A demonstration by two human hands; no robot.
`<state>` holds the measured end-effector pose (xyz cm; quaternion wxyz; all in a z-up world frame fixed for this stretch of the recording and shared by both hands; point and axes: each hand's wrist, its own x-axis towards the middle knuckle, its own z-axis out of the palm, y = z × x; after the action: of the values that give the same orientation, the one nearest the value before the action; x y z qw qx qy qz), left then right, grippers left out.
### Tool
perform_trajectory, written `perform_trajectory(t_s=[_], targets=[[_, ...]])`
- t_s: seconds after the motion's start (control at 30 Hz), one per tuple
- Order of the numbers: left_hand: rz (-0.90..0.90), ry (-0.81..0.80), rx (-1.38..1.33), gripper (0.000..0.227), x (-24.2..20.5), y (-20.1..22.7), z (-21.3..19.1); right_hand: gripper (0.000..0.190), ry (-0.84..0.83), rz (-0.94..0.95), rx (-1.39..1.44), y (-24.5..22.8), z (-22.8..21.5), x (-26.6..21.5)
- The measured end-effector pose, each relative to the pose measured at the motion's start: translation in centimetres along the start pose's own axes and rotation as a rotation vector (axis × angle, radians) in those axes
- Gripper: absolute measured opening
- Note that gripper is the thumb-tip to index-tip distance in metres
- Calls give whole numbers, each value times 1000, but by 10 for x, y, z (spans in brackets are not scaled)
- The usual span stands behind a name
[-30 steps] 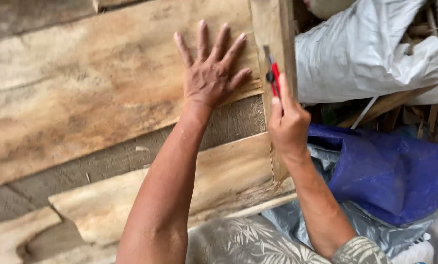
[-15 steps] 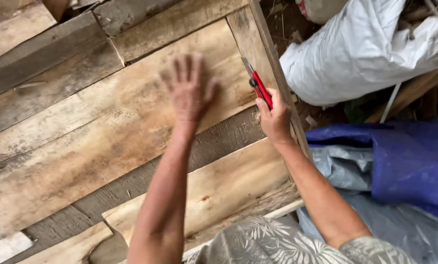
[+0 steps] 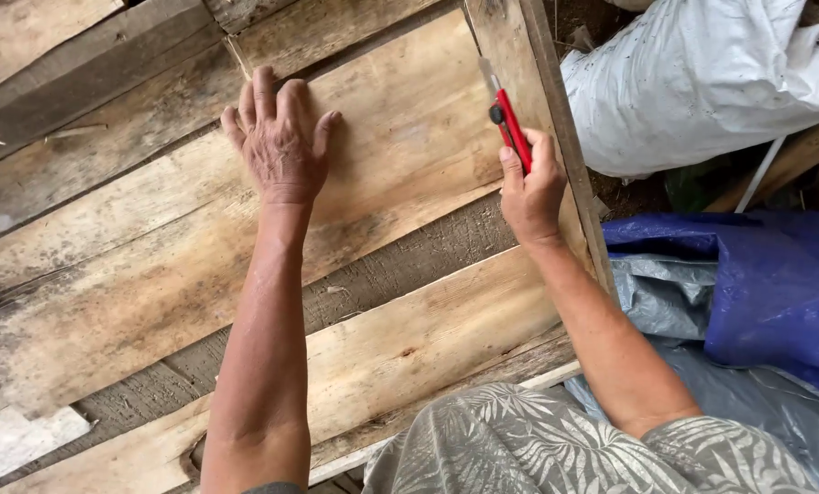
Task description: Patching a wooden surface by cutting and fitting thin wood strips into gaps using a utility knife.
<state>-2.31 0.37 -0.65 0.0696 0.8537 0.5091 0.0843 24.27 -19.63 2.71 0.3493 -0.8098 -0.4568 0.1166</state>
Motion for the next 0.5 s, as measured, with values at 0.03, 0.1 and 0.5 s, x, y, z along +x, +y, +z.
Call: perform_trajectory(t_s=[0.03,0.1,0.5], targets=[[1,5,-5,51,3,0,3,18,4,-4,-4,-4,0,2],[-101,-25,-158,31,5,-1,9,15,-53,96,68,-12,-1,4],[-392,62,72,26,-14,-82,-29,44,-244,86,171,-23,-17,-12]])
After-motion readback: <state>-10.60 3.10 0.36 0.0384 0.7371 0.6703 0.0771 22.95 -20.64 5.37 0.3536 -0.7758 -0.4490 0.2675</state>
